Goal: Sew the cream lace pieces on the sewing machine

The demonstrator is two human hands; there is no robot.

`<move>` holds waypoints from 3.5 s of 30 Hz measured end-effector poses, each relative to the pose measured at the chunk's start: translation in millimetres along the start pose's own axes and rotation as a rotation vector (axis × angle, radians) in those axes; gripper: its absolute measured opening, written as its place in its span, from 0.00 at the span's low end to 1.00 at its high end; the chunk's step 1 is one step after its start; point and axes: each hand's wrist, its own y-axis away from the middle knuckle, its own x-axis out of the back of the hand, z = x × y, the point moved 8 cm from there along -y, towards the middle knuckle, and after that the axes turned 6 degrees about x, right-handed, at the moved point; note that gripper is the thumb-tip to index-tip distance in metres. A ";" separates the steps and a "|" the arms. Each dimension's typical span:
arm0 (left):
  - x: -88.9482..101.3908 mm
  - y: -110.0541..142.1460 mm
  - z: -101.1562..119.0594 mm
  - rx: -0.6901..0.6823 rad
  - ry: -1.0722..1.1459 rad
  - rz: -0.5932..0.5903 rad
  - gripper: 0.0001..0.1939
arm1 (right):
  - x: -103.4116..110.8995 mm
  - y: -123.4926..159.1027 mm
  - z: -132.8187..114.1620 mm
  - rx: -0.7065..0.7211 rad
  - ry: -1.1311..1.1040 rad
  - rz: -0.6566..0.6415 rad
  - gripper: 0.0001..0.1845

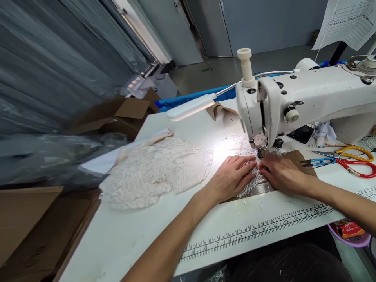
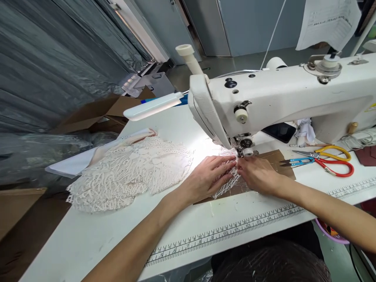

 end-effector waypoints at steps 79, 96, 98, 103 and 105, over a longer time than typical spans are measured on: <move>6.6 3.1 28.6 -0.142 0.066 0.296 0.05 | 16.2 22.0 21.3 0.041 -0.072 0.097 0.18; 4.8 2.4 28.5 -0.144 0.067 0.264 0.05 | 16.0 23.0 19.8 0.021 -0.056 0.078 0.17; 5.3 1.9 29.2 -0.145 0.068 0.264 0.05 | 16.2 24.2 18.2 0.034 -0.042 0.072 0.17; 5.0 2.6 29.2 -0.152 0.056 0.267 0.05 | 10.7 27.0 3.8 0.190 0.031 -0.011 0.19; 4.4 3.4 28.6 -0.155 0.045 0.271 0.04 | 9.0 27.7 -0.3 0.241 0.074 -0.020 0.18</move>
